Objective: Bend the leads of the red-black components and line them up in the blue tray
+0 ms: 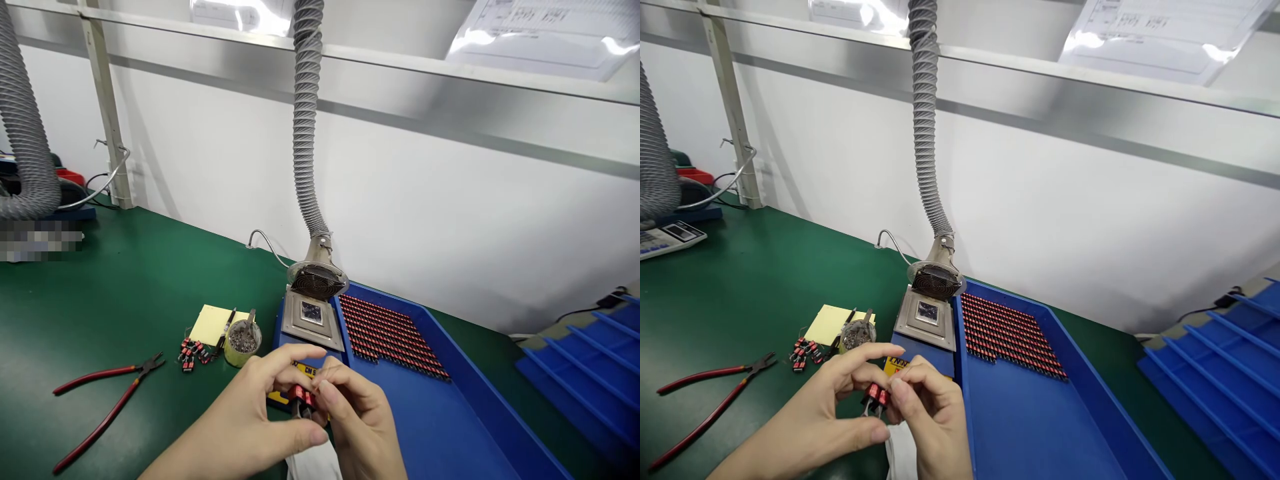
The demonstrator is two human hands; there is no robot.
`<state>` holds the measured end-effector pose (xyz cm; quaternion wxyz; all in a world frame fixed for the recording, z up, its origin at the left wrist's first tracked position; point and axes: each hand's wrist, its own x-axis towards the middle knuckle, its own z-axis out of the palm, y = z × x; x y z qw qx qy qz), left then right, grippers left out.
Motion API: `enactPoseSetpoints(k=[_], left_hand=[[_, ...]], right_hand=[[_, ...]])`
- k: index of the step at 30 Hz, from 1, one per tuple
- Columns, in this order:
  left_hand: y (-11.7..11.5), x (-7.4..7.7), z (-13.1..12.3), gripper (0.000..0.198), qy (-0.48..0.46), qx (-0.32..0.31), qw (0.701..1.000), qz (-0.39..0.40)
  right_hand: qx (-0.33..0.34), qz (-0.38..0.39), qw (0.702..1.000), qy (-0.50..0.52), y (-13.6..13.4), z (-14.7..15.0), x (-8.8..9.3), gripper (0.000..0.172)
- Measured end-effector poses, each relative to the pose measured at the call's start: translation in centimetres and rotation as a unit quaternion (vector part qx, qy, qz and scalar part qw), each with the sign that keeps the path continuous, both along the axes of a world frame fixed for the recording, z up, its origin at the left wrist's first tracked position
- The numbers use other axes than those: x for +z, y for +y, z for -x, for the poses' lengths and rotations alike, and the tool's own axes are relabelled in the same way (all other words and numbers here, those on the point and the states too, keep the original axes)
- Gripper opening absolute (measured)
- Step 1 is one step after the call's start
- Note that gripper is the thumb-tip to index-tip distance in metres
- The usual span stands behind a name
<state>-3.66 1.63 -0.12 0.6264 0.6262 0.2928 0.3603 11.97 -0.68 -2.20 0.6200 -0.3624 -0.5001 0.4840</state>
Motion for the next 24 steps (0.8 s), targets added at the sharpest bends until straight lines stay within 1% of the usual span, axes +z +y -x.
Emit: enactPoseSetpoints(k=[4, 7, 11, 14, 16, 18, 20, 22, 24], left_hand=[[-0.1, 0.3, 0.0, 0.056, 0.000, -0.004, 1.000, 0.005], [-0.2, 0.4, 0.1, 0.056, 0.006, -0.004, 1.000, 0.004], [-0.2, 0.5, 0.0, 0.054, 0.011, 0.003, 1.000, 0.005], [-0.3, 0.6, -0.3, 0.051, -0.012, 0.002, 1.000, 0.020], [-0.3, 0.6, -0.6, 0.048, -0.047, 0.002, 0.999, 0.023], [-0.4, 0.3, -0.8, 0.043, -0.097, -0.009, 0.995, 0.028], [-0.4, 0.1, -1.0, 0.038, -0.135, -0.024, 0.990, 0.040], [-0.4, 0.0, -1.1, 0.032, -0.133, -0.022, 0.990, 0.049], [-0.3, 0.0, -1.1, 0.022, -0.110, -0.006, 0.993, 0.032]], right_hand=[[0.001, 0.010, 1.000, 0.017, 0.1, 0.1, 0.0, 0.015], [0.003, 0.014, 1.000, 0.028, 0.1, 0.2, 0.1, 0.017], [-0.017, 0.033, 0.998, 0.051, 0.0, 0.4, 0.2, 0.018], [-0.026, 0.041, 0.996, 0.068, -0.2, 0.6, 0.3, 0.021], [-0.039, 0.038, 0.996, 0.076, -0.3, 0.7, 0.3, 0.022], [-0.050, 0.023, 0.996, 0.069, -0.3, 0.8, 0.1, 0.024], [-0.063, -0.006, 0.997, 0.040, -0.3, 0.7, -0.1, 0.023], [-0.088, -0.049, 0.995, -0.003, -0.3, 0.7, -0.4, 0.019], [-0.126, -0.082, 0.988, -0.042, -0.3, 0.7, -0.6, 0.014]])
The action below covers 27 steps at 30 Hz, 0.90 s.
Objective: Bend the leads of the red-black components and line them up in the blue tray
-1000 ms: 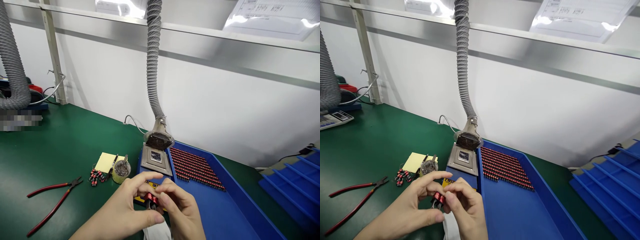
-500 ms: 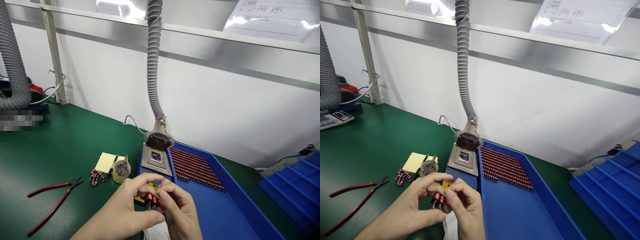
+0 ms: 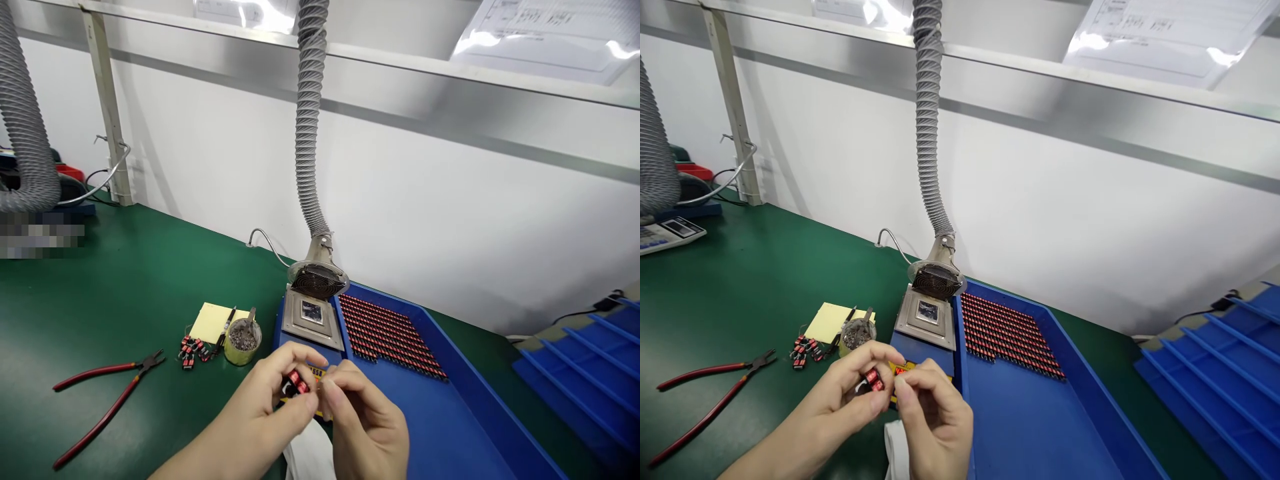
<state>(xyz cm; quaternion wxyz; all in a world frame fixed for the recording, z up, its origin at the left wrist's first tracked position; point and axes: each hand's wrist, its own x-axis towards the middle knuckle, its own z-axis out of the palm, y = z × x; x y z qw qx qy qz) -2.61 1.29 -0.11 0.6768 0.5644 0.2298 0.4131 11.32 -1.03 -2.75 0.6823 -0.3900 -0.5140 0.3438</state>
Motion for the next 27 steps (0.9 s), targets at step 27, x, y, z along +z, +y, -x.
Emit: enactPoseSetpoints(k=[27], left_hand=[[0.0, 0.5, 0.9, 0.018, 0.145, 0.100, 0.971, -0.162]], right_hand=[[-0.071, -0.123, 0.978, -0.155, -1.2, -0.2, 1.7, 0.028]])
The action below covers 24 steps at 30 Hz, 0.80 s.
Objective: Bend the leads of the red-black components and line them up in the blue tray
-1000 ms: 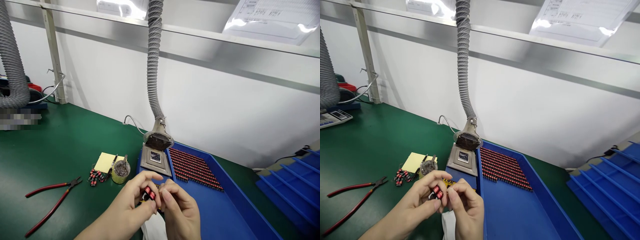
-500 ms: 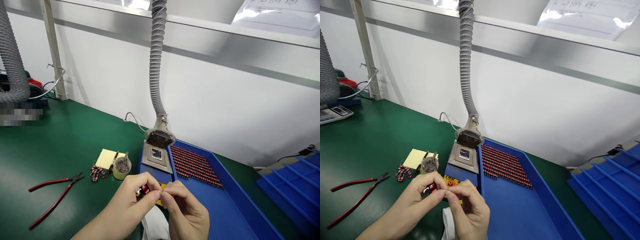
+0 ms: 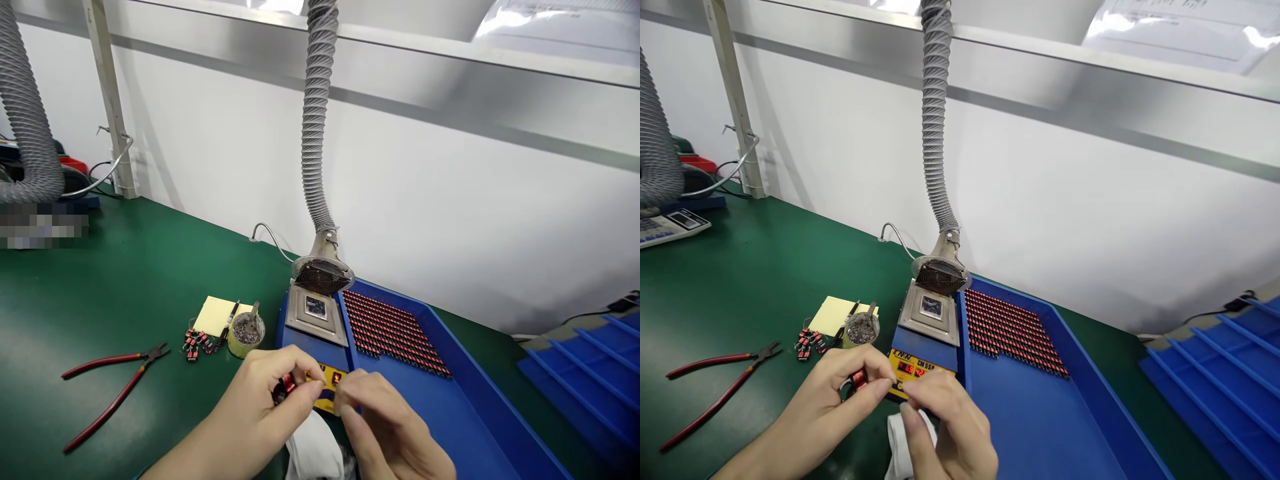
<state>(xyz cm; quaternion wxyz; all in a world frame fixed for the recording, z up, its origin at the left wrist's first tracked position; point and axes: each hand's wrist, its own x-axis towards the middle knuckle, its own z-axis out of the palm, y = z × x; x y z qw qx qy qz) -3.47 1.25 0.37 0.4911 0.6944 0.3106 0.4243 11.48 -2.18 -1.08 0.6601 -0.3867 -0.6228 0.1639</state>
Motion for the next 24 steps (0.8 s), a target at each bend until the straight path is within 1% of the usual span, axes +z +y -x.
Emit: enactPoseSetpoints(k=[2, 3, 5, 6, 7, 9, 10, 11, 12, 13, 14, 15, 17, 18, 19, 20, 21, 22, 23, 24], left_hand=[[0.0, -0.1, 0.1, 0.019, 0.024, 0.001, 0.999, -0.039], [0.0, -0.1, 0.1, 0.018, 0.034, 0.000, 0.997, -0.064], [0.1, -0.3, 0.0, 0.018, 0.062, 0.001, 0.989, -0.136], [0.2, -0.5, 0.0, 0.018, 0.085, 0.004, 0.979, -0.184], [0.2, -0.6, -0.1, 0.019, 0.102, 0.015, 0.965, -0.240], [0.4, -0.8, -0.2, 0.023, 0.112, 0.055, 0.929, -0.349], [0.4, -0.9, -0.3, 0.024, 0.102, 0.076, 0.914, -0.385], [0.4, -1.0, -0.4, 0.023, 0.084, 0.091, 0.907, -0.403], [0.4, -1.0, -0.4, 0.023, 0.063, 0.096, 0.909, -0.401], [0.4, -0.9, -0.4, 0.021, 0.044, 0.093, 0.918, -0.384], [0.4, -0.8, -0.5, 0.019, 0.030, 0.081, 0.931, -0.356], [0.3, -0.7, -0.5, 0.018, 0.016, 0.069, 0.942, -0.328], [0.3, -0.5, -0.5, 0.018, -0.002, 0.052, 0.956, -0.290], [0.3, -0.5, -0.5, 0.018, -0.004, 0.049, 0.957, -0.286], [0.3, -0.6, -0.5, 0.019, 0.000, 0.052, 0.953, -0.298], [0.3, -0.7, -0.5, 0.020, 0.011, 0.058, 0.946, -0.320], [0.3, -0.9, -0.5, 0.021, 0.028, 0.069, 0.933, -0.352], [0.4, -1.1, -0.6, 0.023, 0.047, 0.082, 0.916, -0.390], [0.4, -1.2, -0.6, 0.025, 0.065, 0.095, 0.897, -0.427], [0.4, -1.4, -0.6, 0.026, 0.081, 0.104, 0.881, -0.455]], right_hand=[[-0.068, -0.042, 0.997, -0.021, -0.1, 0.6, -0.1, 0.036], [-0.090, -0.052, 0.994, -0.041, -0.1, 0.8, -0.2, 0.036], [-0.104, -0.037, 0.991, -0.072, -0.2, 1.0, -0.3, 0.026], [-0.100, -0.008, 0.992, -0.076, -0.2, 1.0, -0.3, 0.019], [-0.082, 0.037, 0.994, -0.069, -0.1, 0.8, -0.3, 0.016], [0.001, 0.136, 0.991, -0.014, 0.0, 0.1, -0.4, 0.028], [0.050, 0.164, 0.985, 0.025, 0.0, -0.2, -0.4, 0.034], [0.087, 0.166, 0.980, 0.059, 0.1, -0.6, -0.4, 0.037], [0.104, 0.142, 0.981, 0.077, 0.2, -0.9, -0.5, 0.035], [0.103, 0.100, 0.987, 0.067, 0.2, -1.1, -0.5, 0.029], [0.085, 0.053, 0.994, 0.033, 0.3, -1.2, -0.5, 0.018], [0.059, 0.007, 0.998, -0.018, 0.3, -1.2, -0.5, 0.015], [0.006, -0.069, 0.991, -0.116, 0.3, -1.1, -0.6, 0.035], [-0.019, -0.098, 0.984, -0.149, 0.3, -0.9, -0.7, 0.039], [-0.045, -0.116, 0.978, -0.165, 0.3, -0.7, -0.7, 0.036], [-0.065, -0.115, 0.977, -0.167, 0.3, -0.5, -0.8, 0.029], [-0.066, -0.085, 0.981, -0.160, 0.2, -0.4, -0.8, 0.021], [-0.046, -0.030, 0.989, -0.138, 0.2, -0.3, -0.9, 0.017], [-0.005, 0.045, 0.994, -0.098, 0.2, -0.3, -0.9, 0.021], [0.052, 0.118, 0.991, -0.046, 0.1, -0.4, -0.9, 0.028]])
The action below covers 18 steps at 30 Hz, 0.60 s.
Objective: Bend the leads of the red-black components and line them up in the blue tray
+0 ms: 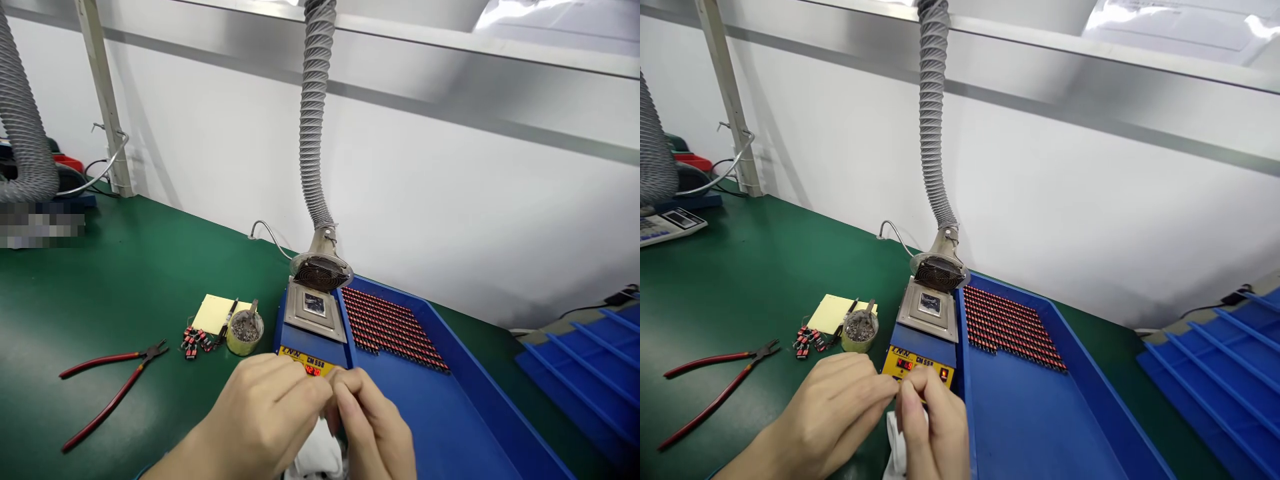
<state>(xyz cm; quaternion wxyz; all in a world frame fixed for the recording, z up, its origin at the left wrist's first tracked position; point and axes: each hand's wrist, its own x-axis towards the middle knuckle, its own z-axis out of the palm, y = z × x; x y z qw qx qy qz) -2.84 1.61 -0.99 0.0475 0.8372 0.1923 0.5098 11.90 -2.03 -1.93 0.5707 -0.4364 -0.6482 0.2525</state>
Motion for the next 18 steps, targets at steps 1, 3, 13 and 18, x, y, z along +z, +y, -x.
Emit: enactPoseSetpoints(k=[1, 3, 13, 18], left_hand=[[0.0, 0.0, 0.0, 0.026, 0.008, 0.006, 1.000, -0.015], [-0.1, 0.1, 0.0, 0.023, -0.005, -0.004, 1.000, 0.008], [-0.2, 0.2, -0.1, 0.021, -0.030, -0.040, 0.994, 0.099], [-0.3, 0.0, -0.2, 0.026, -0.005, 0.004, 1.000, 0.018]], right_hand=[[0.048, 0.059, 0.995, 0.059, 0.0, -0.1, 0.1, 0.034], [0.097, 0.076, 0.982, 0.144, 0.1, -0.5, 0.3, 0.038], [-0.080, -0.177, 0.979, -0.056, 0.1, 0.4, 0.2, 0.019], [0.089, 0.035, 0.984, 0.150, 0.6, -0.1, 0.1, 0.040]])
